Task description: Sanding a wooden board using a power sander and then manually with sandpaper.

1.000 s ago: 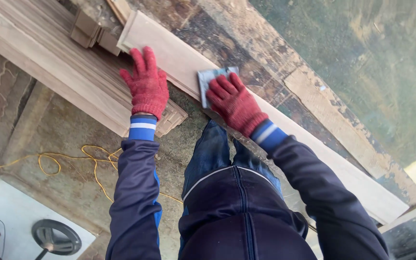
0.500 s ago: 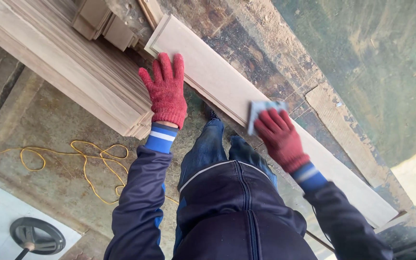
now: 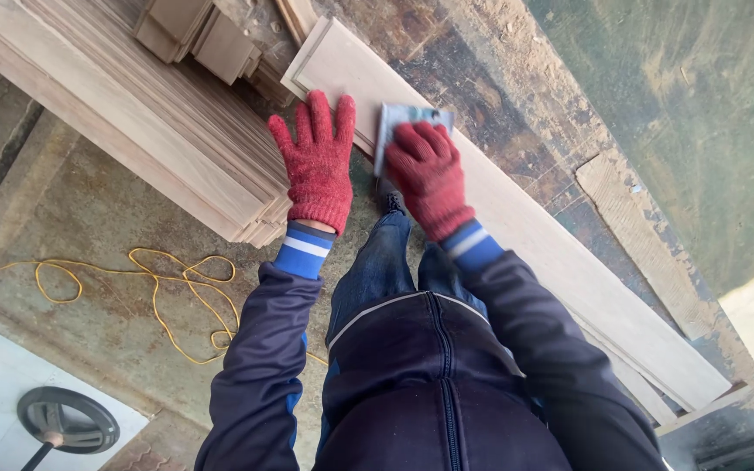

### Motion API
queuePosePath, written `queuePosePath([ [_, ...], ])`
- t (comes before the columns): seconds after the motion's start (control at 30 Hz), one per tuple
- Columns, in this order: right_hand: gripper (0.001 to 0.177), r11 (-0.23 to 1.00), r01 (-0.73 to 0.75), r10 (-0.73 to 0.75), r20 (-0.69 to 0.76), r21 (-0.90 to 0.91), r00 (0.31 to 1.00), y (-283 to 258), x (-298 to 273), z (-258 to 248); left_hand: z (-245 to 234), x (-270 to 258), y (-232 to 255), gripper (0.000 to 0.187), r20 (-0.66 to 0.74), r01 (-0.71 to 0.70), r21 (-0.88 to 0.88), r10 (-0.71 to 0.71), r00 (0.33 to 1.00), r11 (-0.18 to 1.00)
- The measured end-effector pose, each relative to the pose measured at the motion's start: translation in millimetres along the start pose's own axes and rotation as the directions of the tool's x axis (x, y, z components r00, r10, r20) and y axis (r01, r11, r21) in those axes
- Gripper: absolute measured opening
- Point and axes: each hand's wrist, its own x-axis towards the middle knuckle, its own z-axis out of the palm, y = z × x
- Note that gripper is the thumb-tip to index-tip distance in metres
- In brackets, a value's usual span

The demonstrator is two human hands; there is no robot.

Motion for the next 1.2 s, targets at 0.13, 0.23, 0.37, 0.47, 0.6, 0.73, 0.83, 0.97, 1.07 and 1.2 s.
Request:
queuePosePath([
  [0.13, 0.009, 0.999, -0.008, 0.010, -0.051, 0.033, 0.999, -14.2, 27.9, -5.1, -5.7, 0.2, 0.2, 0.081, 0.010, -0.015, 0.026, 0.015, 1.000, 1.000],
  [0.23, 0.007, 0.999, -0.045, 0.044, -0.024, -0.019, 0.999, -9.4, -4.7, -28.4, -5.5, -1.1, -2.8, 0.082, -0.003, -0.034, -0.007, 0.034, 0.999, 0.999],
  [0.37, 0.005, 0.994, -0.107, 0.109, 0.068, -0.031, 0.992, -4.4, -33.9, -41.0, -3.2, -0.7, 0.0, 0.082, 0.036, -0.003, -0.038, 0.005, 0.999, 0.999],
  [0.47, 0.006, 0.990, -0.133, 0.133, 0.002, -0.050, 0.991, -6.3, -24.5, -12.9, -4.9, 1.3, -1.6, 0.087, 0.008, -0.029, -0.054, 0.029, 1.000, 0.998],
  [0.6, 0.036, 0.967, -0.246, 0.253, 0.121, -0.068, 0.960, -9.4, 5.2, 4.6, 0.8, 9.3, -2.3, 0.095, 0.057, -0.015, 0.042, 0.013, 0.998, 0.999],
  [0.73, 0.033, 0.980, -0.195, 0.197, 0.142, -0.031, 0.970, -0.8, -14.4, -23.2, 7.0, 9.1, -9.6, 0.097, -0.034, -0.045, 0.054, 0.047, 0.998, 0.998],
  [0.83, 0.027, 0.972, -0.215, 0.227, 0.138, -0.099, 0.964, 13.1, -73.1, -61.6, 4.4, 9.3, -11.1, 0.097, -0.028, -0.061, 0.047, 0.063, 0.998, 0.997],
  [0.97, 0.030, 0.949, -0.290, 0.305, 0.128, -0.128, 0.944, 25.6, -172.5, -139.2, -2.9, 17.2, -10.3, 0.108, 0.041, -0.028, 0.054, 0.026, 0.999, 0.998],
  [1.07, 0.036, 0.892, -0.417, 0.440, 0.116, -0.176, 0.891, 36.6, -260.6, -194.1, -8.7, 24.7, -10.5, 0.128, 0.189, 0.027, 0.082, -0.043, 0.981, 0.996],
  [1.2, 0.031, 0.793, -0.578, 0.597, 0.056, -0.192, 0.800, 51.0, -364.9, -256.3, 1.6, 34.1, -24.3, 0.098, 0.106, -0.049, 0.310, 0.017, 0.994, 0.950],
])
